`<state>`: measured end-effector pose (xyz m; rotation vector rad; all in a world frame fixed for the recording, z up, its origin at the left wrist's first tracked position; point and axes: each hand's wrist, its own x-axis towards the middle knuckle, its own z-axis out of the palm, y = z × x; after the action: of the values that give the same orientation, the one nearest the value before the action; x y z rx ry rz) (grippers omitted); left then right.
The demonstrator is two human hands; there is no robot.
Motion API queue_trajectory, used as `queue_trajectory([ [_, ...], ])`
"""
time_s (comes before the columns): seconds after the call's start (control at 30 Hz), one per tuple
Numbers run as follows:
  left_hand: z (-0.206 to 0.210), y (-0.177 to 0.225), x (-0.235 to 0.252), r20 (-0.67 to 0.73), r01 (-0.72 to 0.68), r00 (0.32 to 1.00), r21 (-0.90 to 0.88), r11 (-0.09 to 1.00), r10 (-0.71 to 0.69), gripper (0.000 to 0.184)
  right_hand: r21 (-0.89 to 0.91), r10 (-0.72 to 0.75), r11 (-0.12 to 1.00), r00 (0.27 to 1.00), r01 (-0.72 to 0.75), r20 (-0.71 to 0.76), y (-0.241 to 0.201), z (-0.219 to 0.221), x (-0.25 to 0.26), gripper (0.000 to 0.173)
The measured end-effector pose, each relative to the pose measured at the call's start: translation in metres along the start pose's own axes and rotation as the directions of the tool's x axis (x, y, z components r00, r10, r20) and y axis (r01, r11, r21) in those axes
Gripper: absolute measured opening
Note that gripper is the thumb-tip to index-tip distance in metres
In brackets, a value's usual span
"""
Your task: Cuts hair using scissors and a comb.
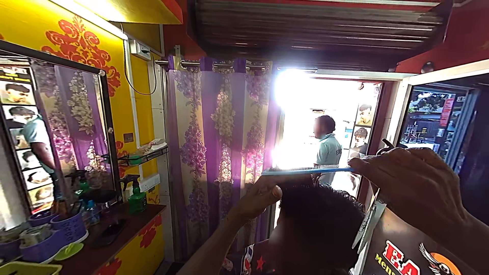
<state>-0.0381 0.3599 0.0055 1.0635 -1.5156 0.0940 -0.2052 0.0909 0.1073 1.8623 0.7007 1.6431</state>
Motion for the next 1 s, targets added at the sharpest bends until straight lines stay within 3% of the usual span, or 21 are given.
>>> queue_trajectory([
  [0.17, -0.001, -0.001, 0.004, 0.028, 0.000, 1.000, -0.008, 1.000, 0.000, 0.064, 0.008, 0.035, 0.999, 0.999, -0.035, 0.004, 0.000, -0.002, 0.001, 0.029],
  [0.33, -0.002, 0.001, 0.011, 0.092, -0.004, 0.996, 0.056, 0.998, -0.001, 0.082, 0.159, 0.253, 0.954, 0.967, -0.256, 0.039, 0.006, -0.015, 0.000, 0.031],
  [0.53, -0.011, -0.016, 0.007, 0.065, 0.031, 0.997, 0.058, 0.998, -0.035, 0.088, 0.162, 0.359, 0.917, 0.932, -0.363, 0.055, 0.013, -0.029, -0.024, 0.032],
  [0.67, -0.011, -0.011, 0.006, 0.009, 0.090, 0.996, 0.052, 0.995, -0.090, 0.090, 0.270, 0.257, 0.927, 0.965, -0.261, 0.049, 0.004, -0.035, -0.062, 0.029],
  [0.77, -0.010, -0.006, 0.010, 0.005, 0.151, 0.988, 0.050, 0.987, -0.152, 0.095, 0.316, 0.165, 0.924, 0.970, -0.215, 0.176, -0.004, -0.037, -0.118, 0.023],
  [0.87, -0.012, -0.004, 0.015, 0.012, 0.164, 0.986, 0.039, 0.986, -0.165, 0.095, 0.190, 0.203, 0.949, 0.947, -0.253, 0.248, -0.019, -0.031, -0.153, 0.023],
  [1.0, -0.011, 0.000, 0.027, 0.037, 0.202, 0.978, 0.047, 0.978, -0.203, 0.096, 0.109, 0.243, 0.958, 0.954, -0.264, 0.177, -0.025, -0.017, -0.136, 0.023],
])
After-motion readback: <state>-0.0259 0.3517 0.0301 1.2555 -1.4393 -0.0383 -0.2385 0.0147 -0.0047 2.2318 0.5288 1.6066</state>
